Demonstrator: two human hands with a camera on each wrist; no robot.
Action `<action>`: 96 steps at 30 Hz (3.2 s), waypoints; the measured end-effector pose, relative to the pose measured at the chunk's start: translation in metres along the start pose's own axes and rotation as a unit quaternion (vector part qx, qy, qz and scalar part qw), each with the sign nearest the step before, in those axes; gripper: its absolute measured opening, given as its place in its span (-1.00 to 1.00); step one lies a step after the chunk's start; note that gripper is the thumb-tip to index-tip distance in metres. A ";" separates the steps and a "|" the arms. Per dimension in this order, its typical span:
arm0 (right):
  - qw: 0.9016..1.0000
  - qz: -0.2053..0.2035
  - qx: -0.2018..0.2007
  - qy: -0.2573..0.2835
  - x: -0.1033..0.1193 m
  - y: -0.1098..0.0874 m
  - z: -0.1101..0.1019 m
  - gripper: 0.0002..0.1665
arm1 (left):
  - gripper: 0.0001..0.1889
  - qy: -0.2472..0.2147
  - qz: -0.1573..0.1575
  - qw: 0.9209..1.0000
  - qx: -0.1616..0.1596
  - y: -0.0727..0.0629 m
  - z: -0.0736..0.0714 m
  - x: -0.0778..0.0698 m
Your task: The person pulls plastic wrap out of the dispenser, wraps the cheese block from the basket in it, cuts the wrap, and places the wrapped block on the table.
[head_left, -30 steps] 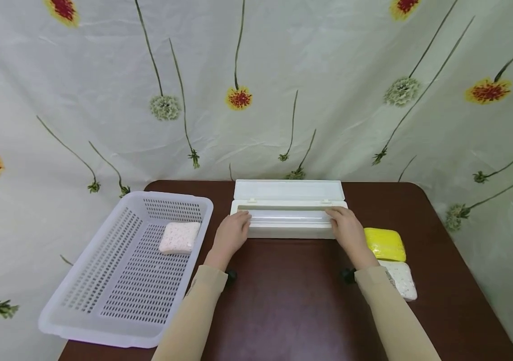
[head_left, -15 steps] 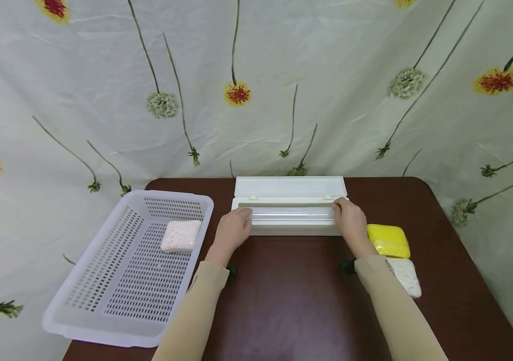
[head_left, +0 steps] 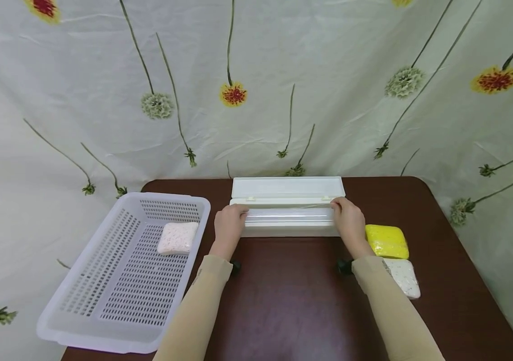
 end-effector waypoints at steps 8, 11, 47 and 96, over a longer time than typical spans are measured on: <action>0.998 -0.056 -0.015 -0.001 -0.001 0.001 -0.003 -0.86 | -0.90 0.010 0.034 0.999 -0.041 -0.001 0.001 0.002; 0.996 -0.086 -0.021 -0.017 0.001 0.001 -0.003 -0.87 | -0.92 0.031 0.044 0.997 -0.060 0.000 0.000 0.002; 0.974 -0.132 -0.164 0.081 0.042 0.008 -0.078 -0.82 | -0.86 -0.104 0.140 0.969 -0.173 0.023 -0.083 -0.031; 0.851 -0.214 -0.423 0.225 0.135 -0.016 -0.222 -0.84 | -0.69 -0.137 0.283 0.879 -0.358 0.005 -0.230 -0.091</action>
Point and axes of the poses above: each hand's wrist, its own y-axis towards the middle knuckle, its own z-axis out of the palm, x = y × z, the point moved 4 cm from there along y, towards the middle knuckle, and after that the axes turned 1 degree about x, right-handed, at the moved point
